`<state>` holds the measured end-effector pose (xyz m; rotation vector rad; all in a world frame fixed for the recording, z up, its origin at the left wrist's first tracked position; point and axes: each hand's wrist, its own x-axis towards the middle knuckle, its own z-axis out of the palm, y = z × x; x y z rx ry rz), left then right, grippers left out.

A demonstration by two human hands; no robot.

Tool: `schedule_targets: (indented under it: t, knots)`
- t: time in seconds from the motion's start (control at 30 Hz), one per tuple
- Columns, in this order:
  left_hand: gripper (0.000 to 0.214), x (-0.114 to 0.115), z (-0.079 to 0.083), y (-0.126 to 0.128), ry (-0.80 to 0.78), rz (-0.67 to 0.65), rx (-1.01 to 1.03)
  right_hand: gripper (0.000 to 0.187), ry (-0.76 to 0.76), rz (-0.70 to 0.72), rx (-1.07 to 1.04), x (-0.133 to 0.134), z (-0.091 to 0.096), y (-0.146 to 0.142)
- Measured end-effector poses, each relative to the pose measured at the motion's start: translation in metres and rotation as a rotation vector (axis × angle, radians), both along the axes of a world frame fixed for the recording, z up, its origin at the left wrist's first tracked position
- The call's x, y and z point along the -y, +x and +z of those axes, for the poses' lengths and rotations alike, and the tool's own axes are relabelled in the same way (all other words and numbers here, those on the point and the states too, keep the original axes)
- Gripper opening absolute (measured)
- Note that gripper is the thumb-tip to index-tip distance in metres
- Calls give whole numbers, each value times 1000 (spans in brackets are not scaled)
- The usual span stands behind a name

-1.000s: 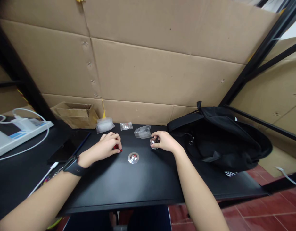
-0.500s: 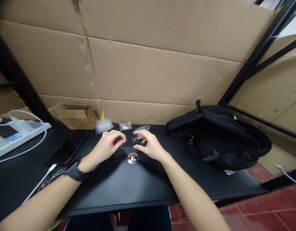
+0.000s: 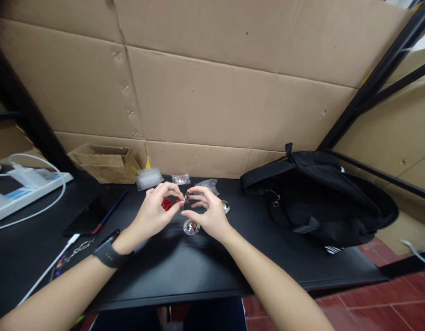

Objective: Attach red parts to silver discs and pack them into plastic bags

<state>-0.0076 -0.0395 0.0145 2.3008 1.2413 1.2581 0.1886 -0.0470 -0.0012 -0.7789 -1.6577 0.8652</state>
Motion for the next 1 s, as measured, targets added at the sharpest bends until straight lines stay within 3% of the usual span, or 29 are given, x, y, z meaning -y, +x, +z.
schedule_targets:
  t: [0.83, 1.0]
  knots:
    - [22, 4, -1, 1, 1, -55, -17, 56, 110, -19, 110, 3, 1, 1]
    - [22, 4, -1, 1, 42, -61, 5, 41, 34, 0, 40, 3, 0, -1]
